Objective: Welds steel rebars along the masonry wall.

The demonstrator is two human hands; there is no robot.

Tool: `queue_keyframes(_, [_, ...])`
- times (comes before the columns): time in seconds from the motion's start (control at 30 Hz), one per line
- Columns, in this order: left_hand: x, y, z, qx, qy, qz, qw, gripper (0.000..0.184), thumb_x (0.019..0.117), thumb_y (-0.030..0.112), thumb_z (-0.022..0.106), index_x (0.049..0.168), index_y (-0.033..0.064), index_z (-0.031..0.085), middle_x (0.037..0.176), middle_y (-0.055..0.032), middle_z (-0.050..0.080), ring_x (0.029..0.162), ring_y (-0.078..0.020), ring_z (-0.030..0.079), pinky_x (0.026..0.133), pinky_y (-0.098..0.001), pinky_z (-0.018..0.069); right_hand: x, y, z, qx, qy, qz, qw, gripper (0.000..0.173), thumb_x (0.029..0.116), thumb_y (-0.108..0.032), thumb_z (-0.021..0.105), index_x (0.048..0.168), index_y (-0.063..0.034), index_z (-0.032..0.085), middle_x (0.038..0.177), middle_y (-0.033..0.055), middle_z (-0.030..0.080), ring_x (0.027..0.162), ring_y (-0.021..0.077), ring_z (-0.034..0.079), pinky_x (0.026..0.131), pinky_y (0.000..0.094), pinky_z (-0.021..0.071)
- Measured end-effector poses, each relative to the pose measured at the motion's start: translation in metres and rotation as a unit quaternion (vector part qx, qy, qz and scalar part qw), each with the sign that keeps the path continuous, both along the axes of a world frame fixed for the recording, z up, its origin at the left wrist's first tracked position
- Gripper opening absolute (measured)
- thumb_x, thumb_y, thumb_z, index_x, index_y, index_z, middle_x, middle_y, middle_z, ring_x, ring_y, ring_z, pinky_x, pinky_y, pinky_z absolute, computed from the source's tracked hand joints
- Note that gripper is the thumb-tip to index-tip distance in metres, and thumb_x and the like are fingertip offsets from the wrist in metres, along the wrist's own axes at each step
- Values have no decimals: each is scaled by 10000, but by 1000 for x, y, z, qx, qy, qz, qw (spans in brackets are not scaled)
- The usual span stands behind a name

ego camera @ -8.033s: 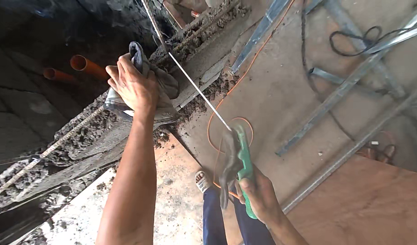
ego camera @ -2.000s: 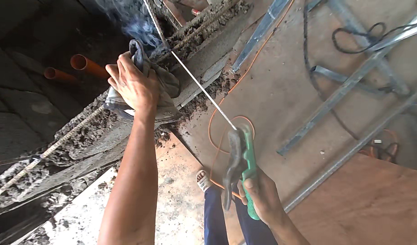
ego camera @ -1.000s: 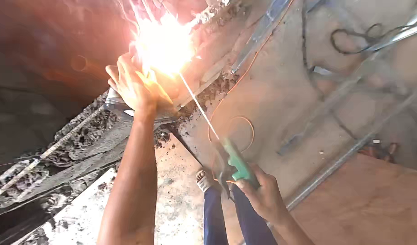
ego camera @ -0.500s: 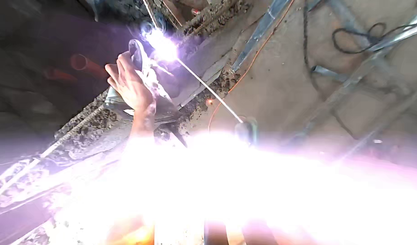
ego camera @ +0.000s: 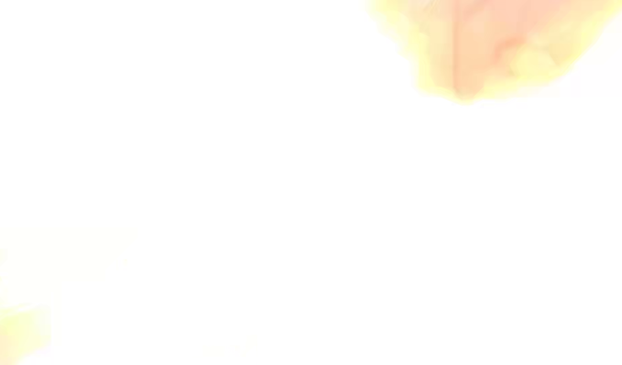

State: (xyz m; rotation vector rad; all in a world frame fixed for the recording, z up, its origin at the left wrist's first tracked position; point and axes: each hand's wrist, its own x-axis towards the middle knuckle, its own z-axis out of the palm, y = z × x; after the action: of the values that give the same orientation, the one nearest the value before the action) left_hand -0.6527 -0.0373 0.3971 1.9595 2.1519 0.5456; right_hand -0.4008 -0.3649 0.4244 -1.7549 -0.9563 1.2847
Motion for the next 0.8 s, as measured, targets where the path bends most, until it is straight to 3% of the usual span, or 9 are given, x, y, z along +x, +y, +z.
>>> queue_keyframes(0.03, [1,-3,3,-13,-9,-6,1000,469,997,235,662,1404,20,574,1429,-164,589,1376,-290,527,1150,-422,423,0,-1,0,-8,4,0,1000,710,912,-722,569,1144,-58,663,737,-12,666,572,106,634,520,333,582])
queue_keyframes(0.07, [3,0,-1,-18,-23,1,1000,540,988,213,625,1459,-18,500,1503,-233,509,1452,-384,422,1200,-538,312,-1,-1,-3,10,3,0,1000,684,923,-712,564,1137,-69,655,714,-13,652,536,108,623,473,328,577])
queue_keyframes(0.17, [8,17,-20,40,20,61,997,613,847,411,694,1378,123,587,1370,-131,636,1350,-392,506,1082,-641,375,-2,0,-5,40,23,9,999,627,954,-673,551,1170,-90,627,693,-6,620,504,119,592,439,338,556])
queue_keyframes(0.23, [6,17,-21,42,16,59,997,569,890,387,648,1390,124,581,1378,-132,632,1358,-399,497,1081,-635,372,-2,0,-5,39,25,8,999,642,948,-681,552,1170,-84,625,689,-6,619,503,121,595,437,337,558])
queue_keyframes(0.3, [2,13,-26,64,-18,36,997,458,1015,241,504,1446,93,552,1461,-168,581,1416,-432,437,1116,-633,331,-3,-1,-5,32,17,2,999,660,943,-684,561,1174,-71,639,696,-8,634,510,117,607,441,335,565])
queue_keyframes(0.33, [2,13,-26,67,-17,36,997,454,1010,245,503,1439,105,554,1458,-157,584,1411,-421,444,1111,-623,345,-3,0,-5,33,22,5,999,651,944,-689,554,1161,-80,633,685,-8,619,501,121,597,432,337,557])
queue_keyframes(0.4, [4,17,-26,61,18,54,997,555,878,379,651,1383,155,590,1380,-95,637,1345,-369,510,1059,-603,400,-4,0,-6,42,34,7,999,633,947,-683,554,1160,-91,630,670,-3,609,489,132,587,424,342,550])
queue_keyframes(0.5, [7,19,-28,62,42,69,995,591,830,441,682,1363,199,602,1344,-46,660,1314,-322,539,1034,-577,412,-4,1,-7,49,35,12,998,619,948,-682,550,1141,-99,624,654,-10,593,475,127,576,406,327,536])
queue_keyframes(0.8, [6,17,-26,69,31,55,996,590,805,330,710,1352,145,594,1315,-101,663,1282,-369,549,1003,-599,421,-5,2,-8,50,43,4,998,623,953,-678,549,1141,-88,624,671,1,605,483,135,583,410,327,538])
